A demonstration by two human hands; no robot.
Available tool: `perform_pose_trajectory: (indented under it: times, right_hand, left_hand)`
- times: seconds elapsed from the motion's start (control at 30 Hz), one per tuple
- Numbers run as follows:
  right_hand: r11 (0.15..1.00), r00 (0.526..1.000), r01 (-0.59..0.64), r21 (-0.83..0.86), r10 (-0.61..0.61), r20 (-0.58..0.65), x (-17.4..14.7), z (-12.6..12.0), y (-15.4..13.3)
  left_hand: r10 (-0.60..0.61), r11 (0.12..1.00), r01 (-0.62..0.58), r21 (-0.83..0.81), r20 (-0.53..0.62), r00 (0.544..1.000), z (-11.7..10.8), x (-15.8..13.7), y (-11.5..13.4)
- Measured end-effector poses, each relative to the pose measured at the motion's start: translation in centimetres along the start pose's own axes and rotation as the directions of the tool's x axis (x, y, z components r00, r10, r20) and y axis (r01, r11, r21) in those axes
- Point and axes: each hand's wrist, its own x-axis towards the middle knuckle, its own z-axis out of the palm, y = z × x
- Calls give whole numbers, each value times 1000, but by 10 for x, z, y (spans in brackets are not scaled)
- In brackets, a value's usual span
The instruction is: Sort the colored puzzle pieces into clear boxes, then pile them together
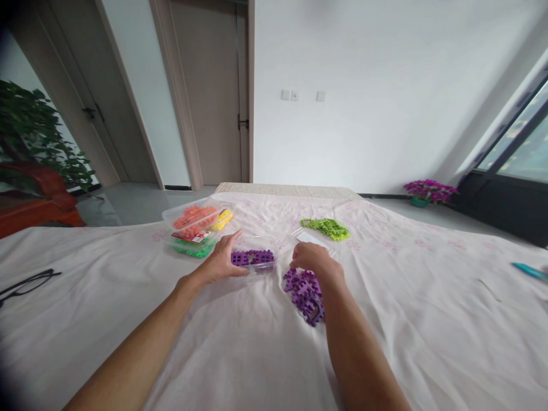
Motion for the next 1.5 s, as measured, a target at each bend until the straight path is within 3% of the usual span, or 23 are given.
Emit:
perform_pose_trajectory:
  times: [0.23,0.83,0.97,1.1,1.17,1.4,1.5]
  right_hand:
    - [1000,999,-13,-18,13,39,5,20,0]
    - [1000,1000,19,11,-19,10,-2,20,-12]
    - [998,994,37,54,-31,-107,3,17,-13]
    - [986,958,91,142,-47,-284,7,12,-14]
    - [985,950,98,140,-51,-307,8,11,-15]
    - [991,991,131,9,-131,-36,8,22,-13]
    - [995,994,97,-27,-99,-51,9,25,-10]
  left_hand:
    - [0,1000,0,12,-1,1000,0,1,0]
    - [22,999,-22,24,4,1000,-1,1,2]
    - [6,1000,-6,24,10,1000,0,0,1]
    - [-7,1000,7,17,15,1000,0,0,1]
    - [-2,1000,2,9,13,1000,-1,0,2]
    - [32,999,-32,25,2,999,1,1,-2]
    - [36,999,-36,22,3,999,2,1,-3]
